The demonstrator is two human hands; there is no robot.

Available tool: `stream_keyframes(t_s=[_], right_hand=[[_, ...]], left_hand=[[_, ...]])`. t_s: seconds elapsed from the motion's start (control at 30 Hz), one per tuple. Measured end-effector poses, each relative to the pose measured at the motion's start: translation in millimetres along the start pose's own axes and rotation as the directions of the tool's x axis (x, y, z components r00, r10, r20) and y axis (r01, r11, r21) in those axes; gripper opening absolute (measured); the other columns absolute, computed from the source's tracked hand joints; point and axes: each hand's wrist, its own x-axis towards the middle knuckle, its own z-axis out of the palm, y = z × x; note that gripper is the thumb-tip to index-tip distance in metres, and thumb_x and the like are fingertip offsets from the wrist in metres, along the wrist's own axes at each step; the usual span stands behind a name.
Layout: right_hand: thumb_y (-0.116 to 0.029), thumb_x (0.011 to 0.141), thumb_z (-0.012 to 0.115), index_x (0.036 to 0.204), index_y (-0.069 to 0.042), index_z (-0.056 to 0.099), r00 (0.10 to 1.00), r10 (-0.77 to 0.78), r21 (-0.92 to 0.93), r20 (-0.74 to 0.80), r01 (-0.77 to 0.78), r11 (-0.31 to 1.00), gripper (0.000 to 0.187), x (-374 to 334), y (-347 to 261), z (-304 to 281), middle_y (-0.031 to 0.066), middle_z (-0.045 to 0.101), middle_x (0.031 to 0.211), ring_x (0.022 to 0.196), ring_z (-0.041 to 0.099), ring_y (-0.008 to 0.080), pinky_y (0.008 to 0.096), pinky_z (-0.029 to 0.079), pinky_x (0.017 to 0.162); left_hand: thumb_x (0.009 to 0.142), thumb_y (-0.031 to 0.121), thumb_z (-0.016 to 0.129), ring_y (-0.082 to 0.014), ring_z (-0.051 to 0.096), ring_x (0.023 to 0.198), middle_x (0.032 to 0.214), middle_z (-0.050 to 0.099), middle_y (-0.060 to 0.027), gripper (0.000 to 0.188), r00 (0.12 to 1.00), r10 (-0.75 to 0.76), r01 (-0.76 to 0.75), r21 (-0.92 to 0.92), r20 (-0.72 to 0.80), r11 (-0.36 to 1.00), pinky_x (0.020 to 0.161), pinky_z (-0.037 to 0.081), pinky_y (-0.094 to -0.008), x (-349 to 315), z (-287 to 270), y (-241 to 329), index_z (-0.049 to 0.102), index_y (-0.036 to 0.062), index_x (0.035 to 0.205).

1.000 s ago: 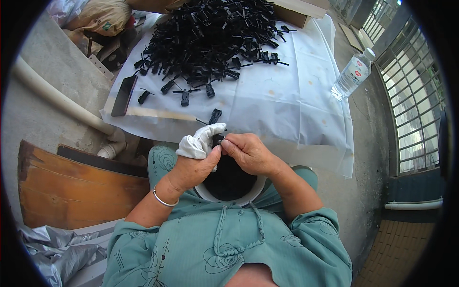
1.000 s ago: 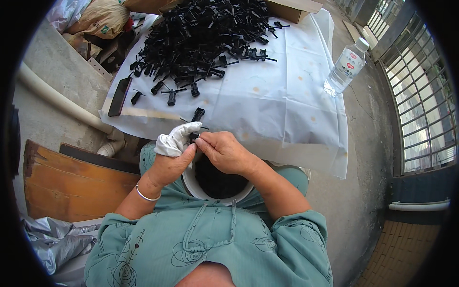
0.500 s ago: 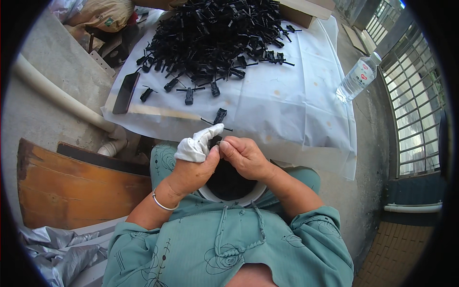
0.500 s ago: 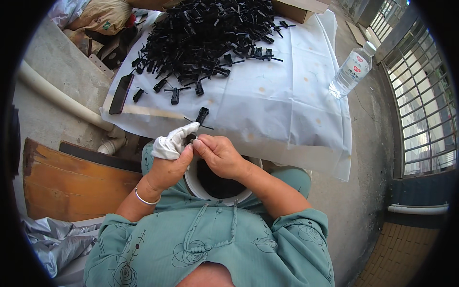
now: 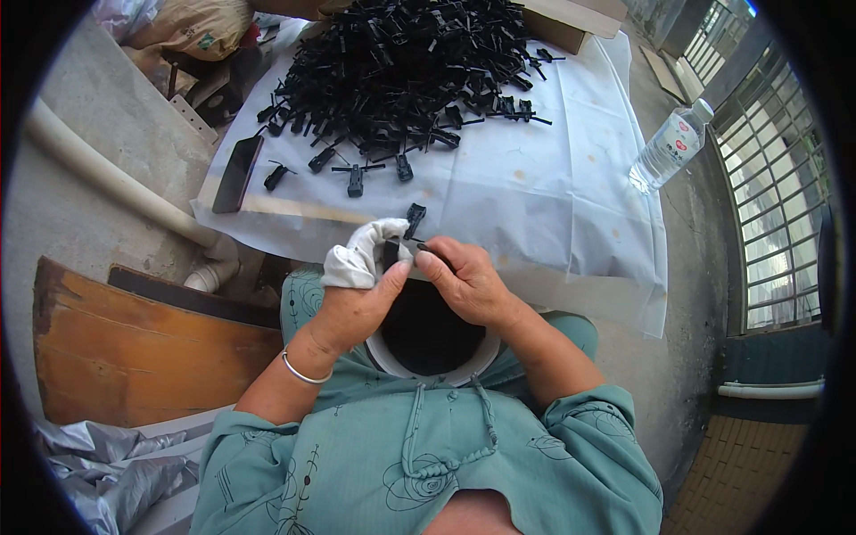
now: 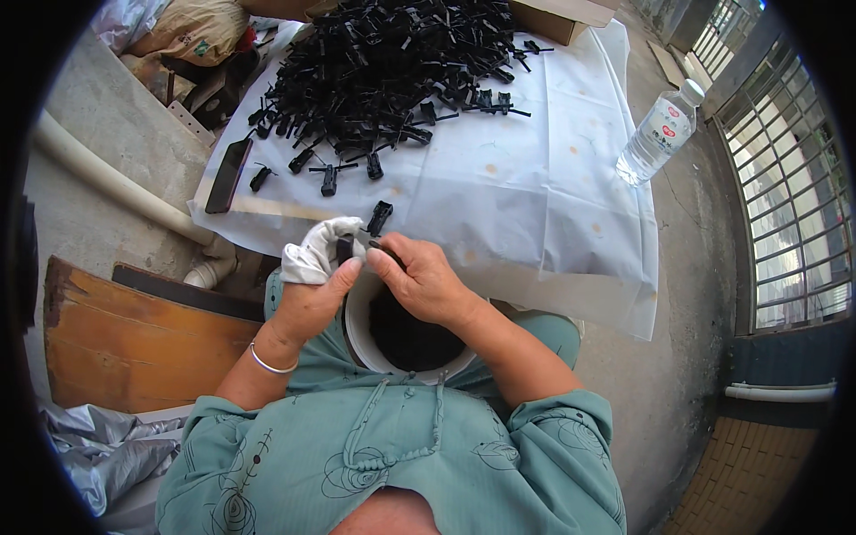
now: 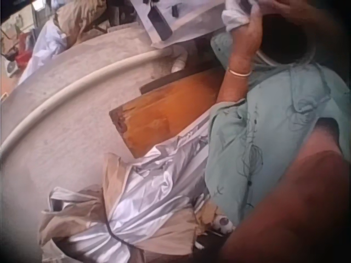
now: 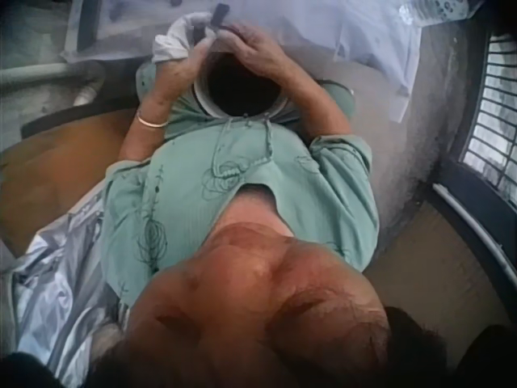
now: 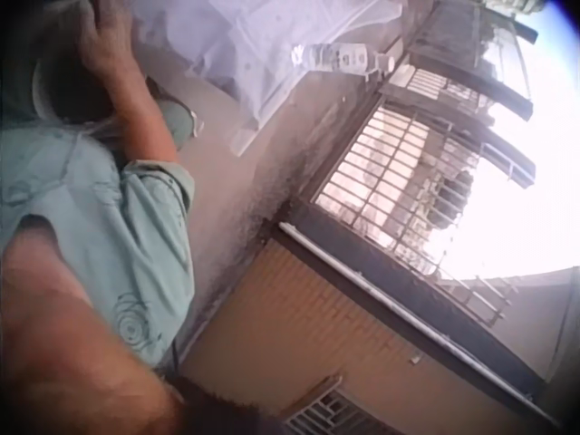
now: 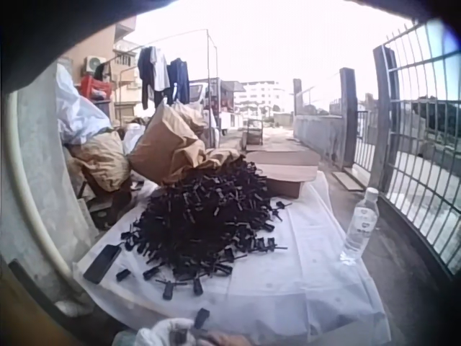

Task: Inspecting and wiping black plastic components using a white cloth at a workstation.

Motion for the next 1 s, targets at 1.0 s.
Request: stream_keyframes(t_s=[1.0], right_hand=[[-0.016, 0.092, 0.048, 0.079, -0.001, 0.052, 0.996, -0.068, -0.059, 0.064, 0.072, 0.996, 0.02, -5, 6, 0, 0.0091, 0.049, 0.063, 0.057, 0.041, 0.0173, 0.0283, 0.04, 0.057]], left_hand=[[0.082, 0.0, 0.044, -0.0145, 0.047, 0.075, 0.083, 0.048, -0.0049, 0.023, 0.996, -0.018, 0.026, -0.084, 0.093, 0.996, 0.07, 0.042, -0.0256, -5, 13, 4, 0.043, -0.0007, 0.104]])
